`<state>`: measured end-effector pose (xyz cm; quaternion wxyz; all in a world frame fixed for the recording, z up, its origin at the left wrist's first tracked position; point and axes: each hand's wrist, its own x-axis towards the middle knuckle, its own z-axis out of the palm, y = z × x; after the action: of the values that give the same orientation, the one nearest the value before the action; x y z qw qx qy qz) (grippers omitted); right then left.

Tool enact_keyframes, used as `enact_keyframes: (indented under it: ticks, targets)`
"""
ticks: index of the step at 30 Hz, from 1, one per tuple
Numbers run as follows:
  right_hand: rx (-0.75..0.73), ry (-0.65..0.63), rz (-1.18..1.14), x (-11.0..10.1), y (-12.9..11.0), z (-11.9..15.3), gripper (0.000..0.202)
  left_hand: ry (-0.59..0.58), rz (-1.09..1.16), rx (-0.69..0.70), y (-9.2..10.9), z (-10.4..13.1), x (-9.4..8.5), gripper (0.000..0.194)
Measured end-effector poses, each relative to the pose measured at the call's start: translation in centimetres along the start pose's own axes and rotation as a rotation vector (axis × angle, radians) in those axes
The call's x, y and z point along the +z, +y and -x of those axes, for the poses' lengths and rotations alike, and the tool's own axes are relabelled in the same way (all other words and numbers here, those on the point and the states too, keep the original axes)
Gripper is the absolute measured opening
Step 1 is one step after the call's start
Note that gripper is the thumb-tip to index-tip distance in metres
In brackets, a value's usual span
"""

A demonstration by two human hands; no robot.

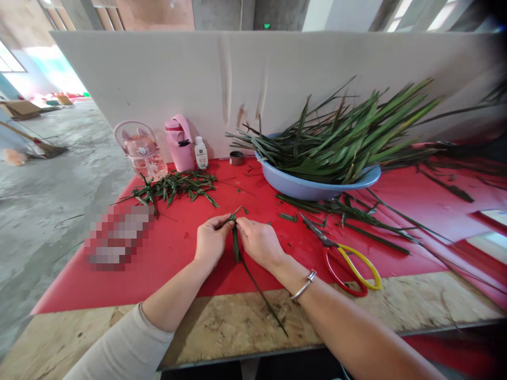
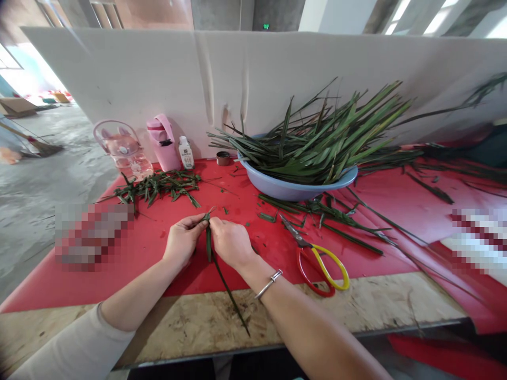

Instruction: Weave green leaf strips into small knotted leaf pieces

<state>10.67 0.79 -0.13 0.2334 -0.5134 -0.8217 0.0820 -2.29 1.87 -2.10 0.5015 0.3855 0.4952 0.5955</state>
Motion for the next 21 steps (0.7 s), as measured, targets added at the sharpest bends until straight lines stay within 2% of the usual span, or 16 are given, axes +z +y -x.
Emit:
enact_keyframes:
  ticks: [2, 4, 6, 8, 10, 12, 15, 18, 20, 21]
  targets:
    - [-0.049, 0.006, -0.235, -0.6, 0.7, -0.2, 0.025, -0.001, 0.017, 0.028, 0.6, -0.2, -0.1, 0.027]
    - [-0.073, 0.022, -0.537, -1.4, 1.8, -0.5, 0.031, -0.035, 0.142, -0.04, 1.3, -0.3, -0.1, 0.03]
    - [-0.01, 0.076, -0.816, -2.1, 3.0, -0.9, 0.041, -0.122, 0.314, -0.208, 1.8, 0.0, -0.1, 0.031]
    - [0.072, 0.12, -0.98, -2.3, 3.7, -1.2, 0.043, -0.258, 0.452, -0.403, 2.2, 0.6, 0.1, 0.026]
    - [0.109, 0.07, -1.052, -2.0, 3.6, -1.4, 0.036, -0.366, 0.539, -0.533, 2.3, 1.3, 0.3, 0.022]
    - [0.129, -0.065, -1.13, -1.4, 3.0, -1.3, 0.035, -0.421, 0.568, -0.579, 2.3, 1.9, 0.5, 0.021]
    - [0.195, -0.185, -1.301, -0.6, 2.1, -1.3, 0.035, -0.414, 0.478, -0.511, 1.8, 2.2, 0.8, 0.026]
    - [0.268, -0.077, -1.467, -1.0, 2.3, -1.3, 0.026, -0.351, 0.322, -0.301, 1.1, 1.6, 0.8, 0.032]
    - [0.324, -0.002, -1.556, -2.0, 2.9, -1.3, 0.024, -0.251, 0.274, -0.167, 0.8, 0.6, 0.5, 0.031]
    - [0.351, -0.009, -1.58, -2.5, 3.3, -1.3, 0.024, -0.19, 0.284, -0.131, 0.8, 0.1, 0.1, 0.03]
